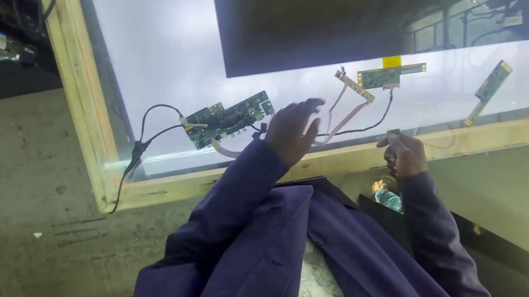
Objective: The person manipulates circuit boards and ribbon cables attached to a large flat-panel display. The person uses their hands to press connectors into place and secure adhesive strips on the electronics.
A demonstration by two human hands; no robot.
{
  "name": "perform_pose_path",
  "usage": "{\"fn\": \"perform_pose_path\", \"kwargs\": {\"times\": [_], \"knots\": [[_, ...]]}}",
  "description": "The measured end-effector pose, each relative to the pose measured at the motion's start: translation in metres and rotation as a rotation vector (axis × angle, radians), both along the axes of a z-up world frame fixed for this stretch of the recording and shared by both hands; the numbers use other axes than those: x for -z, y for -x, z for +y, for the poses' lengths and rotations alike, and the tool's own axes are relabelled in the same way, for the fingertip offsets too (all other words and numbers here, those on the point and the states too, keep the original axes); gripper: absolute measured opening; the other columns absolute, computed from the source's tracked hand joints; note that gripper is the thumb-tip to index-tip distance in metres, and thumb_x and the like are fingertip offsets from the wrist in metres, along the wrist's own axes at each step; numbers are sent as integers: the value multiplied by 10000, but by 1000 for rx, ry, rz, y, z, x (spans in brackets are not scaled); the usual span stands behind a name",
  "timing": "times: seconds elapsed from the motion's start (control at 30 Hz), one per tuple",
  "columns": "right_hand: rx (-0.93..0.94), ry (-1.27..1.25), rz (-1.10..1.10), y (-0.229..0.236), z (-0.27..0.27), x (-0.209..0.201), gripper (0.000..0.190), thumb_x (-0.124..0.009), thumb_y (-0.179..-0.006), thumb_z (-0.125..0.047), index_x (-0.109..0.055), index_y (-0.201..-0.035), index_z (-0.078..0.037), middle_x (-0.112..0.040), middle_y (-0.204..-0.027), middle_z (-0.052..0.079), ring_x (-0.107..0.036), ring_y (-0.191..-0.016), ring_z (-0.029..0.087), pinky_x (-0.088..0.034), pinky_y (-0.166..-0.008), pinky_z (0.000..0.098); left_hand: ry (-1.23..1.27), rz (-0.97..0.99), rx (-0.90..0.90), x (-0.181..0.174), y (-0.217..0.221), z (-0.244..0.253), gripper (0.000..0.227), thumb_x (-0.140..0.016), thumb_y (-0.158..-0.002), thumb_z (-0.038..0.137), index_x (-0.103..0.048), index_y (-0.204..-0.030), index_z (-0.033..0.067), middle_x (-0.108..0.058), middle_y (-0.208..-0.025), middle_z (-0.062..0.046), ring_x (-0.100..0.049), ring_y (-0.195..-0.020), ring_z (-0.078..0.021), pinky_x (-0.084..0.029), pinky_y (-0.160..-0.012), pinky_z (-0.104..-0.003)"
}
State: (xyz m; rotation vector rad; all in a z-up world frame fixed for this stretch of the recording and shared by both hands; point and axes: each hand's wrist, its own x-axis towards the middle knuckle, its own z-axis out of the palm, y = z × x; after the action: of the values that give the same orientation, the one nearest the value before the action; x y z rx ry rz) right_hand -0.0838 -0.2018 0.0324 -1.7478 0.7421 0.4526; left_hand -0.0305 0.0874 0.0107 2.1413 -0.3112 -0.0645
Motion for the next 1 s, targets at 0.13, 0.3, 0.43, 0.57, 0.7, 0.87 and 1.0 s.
{"fn": "perform_pose_path", "kwargs": {"times": [0.13,0.3,0.43,0.57,0.7,0.87,1.0], "knots": [[-740,789,-128,-15,87,-55,383,-511,-988,-488,-666,-946,-140,-652,-699,183,-676,-779,441,-505,-705,567,-289,-10,-179,-10,41,136,206,-560,-895,248,-586,-1094,295,-648,-783,73,-671,-791,-183,-541,-710,-351],[-1128,934,-483,-41,221,-63,244,-631,-861,-447,-664,-930,-215,-637,-575,38,-705,-622,294,-565,-588,403,-661,43,-428,5,44,248,93,-643,-850,216,-604,-922,261,-608,-687,92,-647,-725,-144,-531,-683,-293],[-1505,794,-346,-68,302,-77,245,-563,-906,-279,-669,-1086,-150,-692,-673,128,-731,-700,341,-585,-607,450,-615,125,-330,5,22,266,256,-754,-801,195,-619,-1019,204,-627,-888,4,-626,-910,-227,-529,-763,-371],[-1530,864,-581,-73,326,-46,293,-652,-844,-265,-692,-1111,-151,-672,-654,112,-724,-654,304,-585,-542,414,-619,217,-276,21,7,267,245,-728,-850,259,-625,-1067,216,-604,-974,-6,-600,-985,-238,-507,-799,-403],[-1594,799,-527,-74,341,-37,277,-622,-821,-139,-682,-1089,-106,-683,-637,132,-723,-640,307,-584,-521,418,-639,250,-242,37,-7,268,190,-749,-829,296,-642,-970,228,-597,-899,7,-612,-941,-219,-496,-804,-408],[-1627,776,-513,-72,344,-21,300,-598,-825,-125,-672,-1111,-75,-688,-668,152,-726,-660,321,-589,-527,451,-540,423,-167,36,-18,268,125,-709,-836,277,-662,-943,231,-663,-753,24,-687,-827,-207,-510,-783,-391],[-1638,770,-512,-71,343,-14,287,-562,-835,-109,-662,-1099,-58,-684,-668,145,-723,-668,325,-585,-545,451,-534,544,-110,30,-26,263,92,-697,-786,332,-711,-856,273,-717,-776,12,-719,-844,-238,-550,-775,-410]]}}
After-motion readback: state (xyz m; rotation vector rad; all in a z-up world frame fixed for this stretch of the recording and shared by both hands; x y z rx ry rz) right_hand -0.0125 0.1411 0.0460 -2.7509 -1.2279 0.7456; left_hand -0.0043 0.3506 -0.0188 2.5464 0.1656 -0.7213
